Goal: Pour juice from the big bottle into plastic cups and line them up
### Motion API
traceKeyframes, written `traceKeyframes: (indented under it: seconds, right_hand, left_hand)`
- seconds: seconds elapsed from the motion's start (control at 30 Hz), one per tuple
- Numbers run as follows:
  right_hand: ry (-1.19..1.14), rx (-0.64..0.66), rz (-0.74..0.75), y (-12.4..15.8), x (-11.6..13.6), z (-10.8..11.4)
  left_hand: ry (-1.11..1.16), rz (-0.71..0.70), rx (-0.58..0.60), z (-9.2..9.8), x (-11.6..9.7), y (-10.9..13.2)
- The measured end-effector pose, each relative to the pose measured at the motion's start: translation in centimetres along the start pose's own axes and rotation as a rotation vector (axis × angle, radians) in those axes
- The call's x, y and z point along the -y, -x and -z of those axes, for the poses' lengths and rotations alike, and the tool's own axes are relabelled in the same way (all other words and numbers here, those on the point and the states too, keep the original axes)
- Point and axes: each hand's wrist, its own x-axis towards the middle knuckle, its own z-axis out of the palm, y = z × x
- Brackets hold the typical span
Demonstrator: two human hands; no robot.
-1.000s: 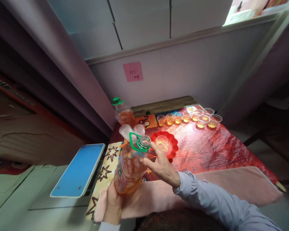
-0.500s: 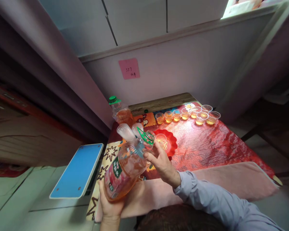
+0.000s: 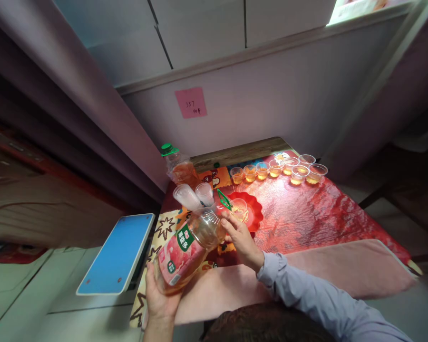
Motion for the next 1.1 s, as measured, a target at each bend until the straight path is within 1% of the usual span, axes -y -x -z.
traceKeyframes:
  seconds: [0.1, 0.27, 0.33, 0.5, 0.63, 0.8, 0.9, 1.1]
  right_hand:
    - [-0.028, 0.005, -0.034, -0.3, -0.1, 0.2]
    - [-0.039, -0.016, -0.056, -0.4, -0.1, 0.2]
    - [-0.045, -0.01, -0.066, -0.4, -0.2, 0.2]
    - [-0.04, 0.021, -0.089, -0.3, -0.1, 0.3]
    - [-0.032, 0.035, -0.091, -0.3, -0.1, 0.4]
    - [-0.068, 0.034, -0.118, -0.3, -0.1, 0.3]
    - [-0.084, 0.029, -0.129, -0.3, -0.1, 0.3]
    - [-0.076, 0.024, -0.105, -0.6, 0.1, 0.4]
  left_hand:
    - [-0.046, 0.007, 0.035, 0.3, 0.0, -0.1]
    - [-0.076, 0.061, 0.002, 0.4, -0.7, 0.2]
    - [-0.08, 0.067, 0.009, 0.3, -1.1, 0.4]
    - [-0.038, 0.073, 0.07, 0.1, -1.7, 0.8]
    - [0.003, 0.12, 0.053, 0.1, -1.8, 1.1]
    - [-0.005, 0.066, 0.045, -0.4, -2.0, 1.5]
    - [-0.028, 0.06, 0.035, -0.5, -2.3, 1.5]
    - [-0.054, 0.053, 0.141, 0.2, -2.4, 0.6]
